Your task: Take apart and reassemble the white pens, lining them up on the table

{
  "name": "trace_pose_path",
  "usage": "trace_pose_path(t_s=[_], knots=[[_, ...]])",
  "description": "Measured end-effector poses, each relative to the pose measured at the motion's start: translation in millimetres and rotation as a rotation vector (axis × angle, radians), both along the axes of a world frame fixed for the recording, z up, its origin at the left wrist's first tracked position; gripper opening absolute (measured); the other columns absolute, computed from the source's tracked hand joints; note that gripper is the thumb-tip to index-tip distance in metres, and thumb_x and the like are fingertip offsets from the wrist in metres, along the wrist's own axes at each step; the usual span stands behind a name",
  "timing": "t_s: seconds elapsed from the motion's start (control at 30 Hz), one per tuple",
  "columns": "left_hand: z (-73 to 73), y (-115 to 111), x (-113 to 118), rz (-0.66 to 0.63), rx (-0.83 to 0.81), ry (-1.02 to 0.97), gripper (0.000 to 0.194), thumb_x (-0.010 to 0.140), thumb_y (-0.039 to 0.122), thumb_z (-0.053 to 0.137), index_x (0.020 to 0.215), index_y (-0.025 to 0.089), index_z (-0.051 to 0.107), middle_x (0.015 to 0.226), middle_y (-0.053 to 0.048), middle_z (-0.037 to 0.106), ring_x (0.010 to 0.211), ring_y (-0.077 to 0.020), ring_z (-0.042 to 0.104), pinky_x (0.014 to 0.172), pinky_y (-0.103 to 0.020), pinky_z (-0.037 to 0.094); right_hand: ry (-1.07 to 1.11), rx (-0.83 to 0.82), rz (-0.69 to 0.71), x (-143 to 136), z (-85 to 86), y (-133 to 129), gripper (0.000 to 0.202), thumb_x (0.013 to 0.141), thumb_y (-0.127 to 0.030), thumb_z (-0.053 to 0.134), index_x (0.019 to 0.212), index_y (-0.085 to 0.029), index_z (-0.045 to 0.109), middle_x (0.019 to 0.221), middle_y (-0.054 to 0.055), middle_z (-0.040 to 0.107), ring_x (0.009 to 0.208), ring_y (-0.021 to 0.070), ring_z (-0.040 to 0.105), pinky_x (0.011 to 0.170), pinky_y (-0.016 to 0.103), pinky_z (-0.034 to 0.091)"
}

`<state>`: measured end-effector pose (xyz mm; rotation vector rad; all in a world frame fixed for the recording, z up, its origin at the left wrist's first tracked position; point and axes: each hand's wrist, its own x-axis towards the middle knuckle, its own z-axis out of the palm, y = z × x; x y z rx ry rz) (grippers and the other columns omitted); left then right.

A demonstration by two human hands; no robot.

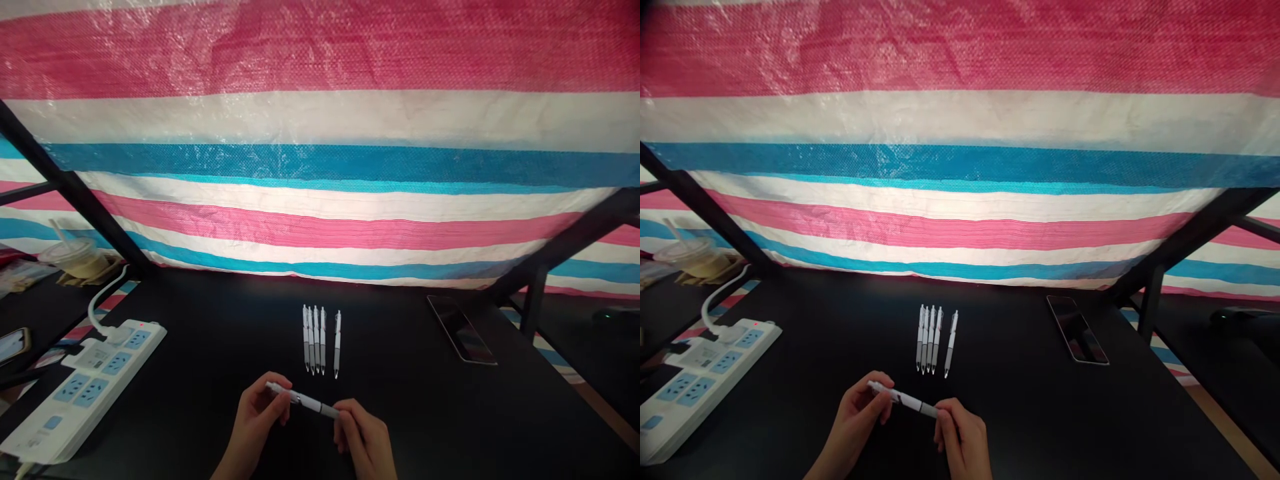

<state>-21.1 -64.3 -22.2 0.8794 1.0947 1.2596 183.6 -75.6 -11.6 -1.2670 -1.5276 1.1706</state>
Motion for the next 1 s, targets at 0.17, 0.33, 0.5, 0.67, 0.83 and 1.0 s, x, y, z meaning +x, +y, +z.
trace_pose_path(t_s=[0.17, 0.33, 0.5, 0.67, 0.83, 1.0], knots=[[0.3, 0.3, 0.3, 0.037, -0.002, 0.007, 0.020, 0.081, 0.034, 0.072, 0.089, 0.016, 0.068, 0.057, 0.003, 0.054, 0.054, -0.0105, 0.049, 0.054, -0.021, 0.038, 0.028, -0.015, 0.070, -0.5, 2.1, -0.6, 0.036, 0.096, -0.048, 0.040, 0.087, -0.020, 0.060, 0.064, -0.001, 0.056, 0.050, 0.0116, 0.051, 0.049, 0.021, 0.037], [-0.1, 0.5, 0.2, 0.050, -0.001, 0.002, 0.023, 0.080, 0.037, 0.072, 0.088, 0.016, 0.067, 0.056, 0.003, 0.054, 0.054, -0.0104, 0.048, 0.054, -0.021, 0.036, -0.042, -0.034, 0.089, -1.9, 5.7, -1.0, 0.036, 0.097, -0.047, 0.040, 0.082, -0.019, 0.059, 0.064, -0.002, 0.053, 0.053, 0.0119, 0.051, 0.052, 0.021, 0.038], [-3.6, 0.6, -1.2, -0.016, 0.051, 0.016, 0.019, 0.083, 0.035, 0.070, 0.089, 0.018, 0.068, 0.058, 0.003, 0.054, 0.056, -0.0119, 0.049, 0.056, -0.022, 0.037, -0.023, -0.051, 0.049, -2.6, 4.9, -0.7, 0.051, 0.098, -0.053, 0.032, 0.062, -0.021, 0.048, 0.053, -0.003, 0.044, 0.049, 0.0111, 0.044, 0.050, 0.023, 0.032], [-1.6, 3.1, -2.5, -0.050, 0.132, 0.026, 0.016, 0.082, 0.035, 0.070, 0.083, 0.018, 0.069, 0.071, 0.001, 0.056, 0.057, -0.0116, 0.051, 0.056, -0.023, 0.037, 0.014, -0.105, 0.022, -3.9, 10.9, 1.4, 0.054, 0.097, -0.056, 0.032, 0.057, -0.021, 0.041, 0.052, -0.004, 0.038, 0.049, 0.0106, 0.036, 0.050, 0.025, 0.026], [2.5, 4.2, -2.0, -0.051, 0.148, 0.039, 0.017, 0.083, 0.035, 0.069, 0.083, 0.018, 0.069, 0.071, 0.001, 0.054, 0.058, -0.0117, 0.050, 0.057, -0.024, 0.038, 0.061, -0.164, 0.029, -5.0, 10.4, 3.8, 0.054, 0.096, -0.059, 0.033, 0.057, -0.022, 0.038, 0.051, -0.005, 0.034, 0.049, 0.0103, 0.031, 0.049, 0.026, 0.023], [5.0, 4.4, 10.0, 0.010, 0.079, -0.001, 0.017, 0.079, 0.031, 0.074, 0.091, 0.019, 0.070, 0.083, -0.002, 0.063, 0.070, -0.0150, 0.057, 0.066, -0.025, 0.047, 0.075, -0.151, -0.015, -8.7, 8.9, 4.9, 0.056, 0.096, -0.060, 0.031, 0.058, -0.021, 0.043, 0.051, -0.004, 0.038, 0.049, 0.0108, 0.036, 0.050, 0.025, 0.026]])
